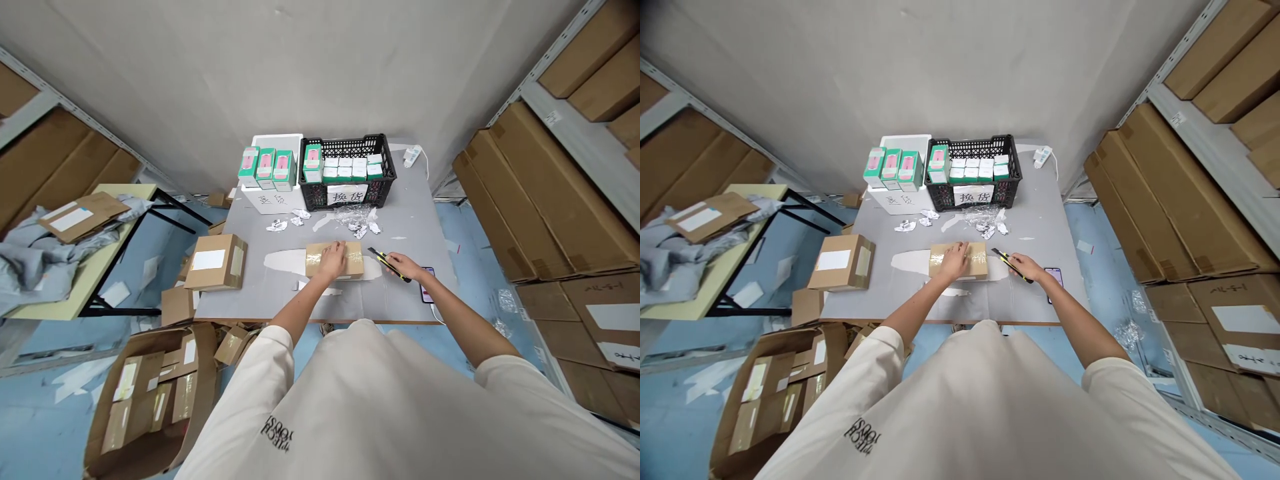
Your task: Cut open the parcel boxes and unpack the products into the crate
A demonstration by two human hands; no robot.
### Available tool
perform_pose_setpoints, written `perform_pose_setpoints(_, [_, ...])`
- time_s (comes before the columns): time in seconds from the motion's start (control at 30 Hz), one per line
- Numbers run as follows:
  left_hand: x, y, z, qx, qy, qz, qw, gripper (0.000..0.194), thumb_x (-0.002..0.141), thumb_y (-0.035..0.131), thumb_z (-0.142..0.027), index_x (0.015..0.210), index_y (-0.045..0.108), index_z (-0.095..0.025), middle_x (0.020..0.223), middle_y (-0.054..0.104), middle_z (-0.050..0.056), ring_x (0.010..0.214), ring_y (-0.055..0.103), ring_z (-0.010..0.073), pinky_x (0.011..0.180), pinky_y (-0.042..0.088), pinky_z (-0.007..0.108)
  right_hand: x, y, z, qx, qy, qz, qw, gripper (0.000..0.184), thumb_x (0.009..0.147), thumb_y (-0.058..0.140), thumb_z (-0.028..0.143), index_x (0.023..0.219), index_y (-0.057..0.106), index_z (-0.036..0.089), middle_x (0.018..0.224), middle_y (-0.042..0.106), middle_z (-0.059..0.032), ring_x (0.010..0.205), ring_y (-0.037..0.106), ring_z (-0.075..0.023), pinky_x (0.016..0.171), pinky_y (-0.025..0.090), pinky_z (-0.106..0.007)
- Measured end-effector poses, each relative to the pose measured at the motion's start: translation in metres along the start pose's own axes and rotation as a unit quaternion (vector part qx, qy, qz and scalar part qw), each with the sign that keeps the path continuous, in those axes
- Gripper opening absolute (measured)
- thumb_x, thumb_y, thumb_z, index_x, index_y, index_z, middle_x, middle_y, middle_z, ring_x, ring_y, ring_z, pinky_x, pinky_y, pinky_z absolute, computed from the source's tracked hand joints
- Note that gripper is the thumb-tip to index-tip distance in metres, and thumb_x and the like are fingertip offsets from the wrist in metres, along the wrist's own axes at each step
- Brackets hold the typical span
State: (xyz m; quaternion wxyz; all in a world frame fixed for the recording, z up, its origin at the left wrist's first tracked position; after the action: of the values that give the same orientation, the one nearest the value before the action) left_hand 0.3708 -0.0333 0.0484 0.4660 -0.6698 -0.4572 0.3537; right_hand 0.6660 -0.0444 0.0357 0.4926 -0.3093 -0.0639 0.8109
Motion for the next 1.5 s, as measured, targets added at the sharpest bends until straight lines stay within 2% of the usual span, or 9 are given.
perform_pose_setpoints(0.1, [0.004, 0.003, 0.001, 0.020, 0.003, -0.011, 1.000, 0.054, 0.097, 0.047, -0.023, 0.151, 0.040, -0.021, 0.149, 0.049, 0.016, 0.137, 0.047, 0.0321, 0.115, 0.035, 0.047, -0.001, 0.003, 0.009, -0.082, -0.043, -0.019, 0.996, 0.045, 0.102, 0.040, 0.054, 0.118, 0.067, 0.021, 0.098, 0.074, -0.0056, 0.089, 0.068, -0.0221, 0.083, 0.053, -0.032])
perform_pose_setpoints(0.2, [0.006, 0.010, 0.004, 0.025, 0.014, -0.008, 1.000, 0.057, 0.095, 0.051, -0.022, 0.150, 0.040, -0.022, 0.155, 0.045, 0.017, 0.147, 0.037, 0.0321, 0.121, 0.026, 0.052, -0.002, 0.008, 0.016, -0.173, -0.102, -0.042, 0.979, 0.040, 0.101, 0.048, 0.045, 0.129, 0.069, 0.026, 0.121, 0.072, -0.0074, 0.111, 0.065, -0.0258, 0.098, 0.049, -0.035])
perform_pose_setpoints(0.27, [0.008, 0.013, 0.006, 0.019, 0.014, 0.000, 1.000, 0.059, 0.094, 0.052, -0.023, 0.151, 0.039, -0.022, 0.157, 0.043, 0.018, 0.149, 0.034, 0.0326, 0.122, 0.023, 0.055, -0.002, 0.012, 0.018, -0.231, -0.122, -0.049, 0.964, 0.040, 0.098, 0.054, 0.040, 0.134, 0.068, 0.027, 0.127, 0.070, -0.0086, 0.114, 0.064, -0.0273, 0.101, 0.048, -0.036])
perform_pose_setpoints(0.4, [0.011, 0.014, 0.007, 0.010, 0.005, 0.006, 1.000, 0.063, 0.094, 0.049, -0.023, 0.156, 0.035, -0.022, 0.157, 0.045, 0.019, 0.149, 0.035, 0.0332, 0.121, 0.024, 0.057, 0.000, 0.018, 0.016, -0.290, -0.107, -0.060, 0.949, 0.045, 0.098, 0.058, 0.037, 0.142, 0.064, 0.027, 0.123, 0.069, -0.0110, 0.109, 0.064, -0.0275, 0.096, 0.048, -0.035])
perform_pose_setpoints(0.6, [0.004, 0.017, 0.003, 0.028, 0.017, -0.025, 0.999, 0.060, 0.099, 0.039, -0.024, 0.159, 0.032, -0.019, 0.158, 0.044, 0.019, 0.151, 0.034, 0.0311, 0.122, 0.023, 0.051, -0.001, 0.023, 0.011, -0.283, -0.103, -0.069, 0.951, 0.044, 0.098, 0.059, 0.037, 0.141, 0.065, 0.027, 0.119, 0.068, -0.0104, 0.108, 0.064, -0.0267, 0.095, 0.049, -0.034])
perform_pose_setpoints(0.93, [0.002, 0.018, 0.004, 0.027, 0.017, -0.041, 0.999, 0.061, 0.101, 0.038, -0.028, 0.161, 0.030, -0.021, 0.160, 0.045, 0.017, 0.150, 0.035, 0.0315, 0.122, 0.022, 0.051, 0.003, 0.040, 0.017, -0.262, -0.098, -0.123, 0.952, 0.046, 0.102, 0.052, 0.040, 0.146, 0.060, 0.028, 0.120, 0.066, -0.0108, 0.109, 0.064, -0.0270, 0.095, 0.049, -0.035])
perform_pose_setpoints(1.17, [0.003, 0.019, 0.004, 0.032, 0.018, -0.037, 0.999, 0.057, 0.102, 0.034, -0.028, 0.158, 0.034, -0.021, 0.160, 0.044, 0.015, 0.151, 0.034, 0.0295, 0.124, 0.021, 0.048, 0.002, 0.030, 0.003, -0.269, -0.134, -0.142, 0.943, 0.046, 0.102, 0.049, 0.040, 0.145, 0.060, 0.026, 0.119, 0.065, -0.0122, 0.114, 0.061, -0.0292, 0.099, 0.047, -0.038])
perform_pose_setpoints(1.4, [0.002, 0.017, 0.002, 0.029, 0.011, -0.011, 0.999, 0.062, 0.100, 0.039, -0.027, 0.160, 0.030, -0.020, 0.163, 0.039, 0.017, 0.153, 0.031, 0.0313, 0.123, 0.022, 0.051, 0.018, 0.035, 0.009, -0.266, -0.142, -0.127, 0.945, 0.045, 0.100, 0.052, 0.039, 0.141, 0.062, 0.025, 0.124, 0.066, -0.0127, 0.117, 0.059, -0.0298, 0.102, 0.044, -0.039])
perform_pose_setpoints(1.5, [0.002, 0.018, 0.003, 0.034, 0.009, -0.023, 0.999, 0.058, 0.102, 0.035, -0.028, 0.160, 0.031, -0.022, 0.162, 0.042, 0.015, 0.153, 0.032, 0.0298, 0.123, 0.022, 0.050, 0.021, 0.025, 0.004, -0.257, -0.133, -0.135, 0.948, 0.045, 0.099, 0.052, 0.041, 0.140, 0.062, 0.024, 0.124, 0.065, -0.0127, 0.116, 0.059, -0.0298, 0.102, 0.045, -0.039])
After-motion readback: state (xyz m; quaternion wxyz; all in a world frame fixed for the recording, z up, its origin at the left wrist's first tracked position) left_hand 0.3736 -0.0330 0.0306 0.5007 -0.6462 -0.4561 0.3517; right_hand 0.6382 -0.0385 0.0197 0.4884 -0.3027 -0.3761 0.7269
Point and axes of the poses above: each hand's wrist, its own x-axis towards the middle knuckle, its own y-axis out of the palm, z = x × y, the point moved 3 cm from there along x, towards the middle knuckle
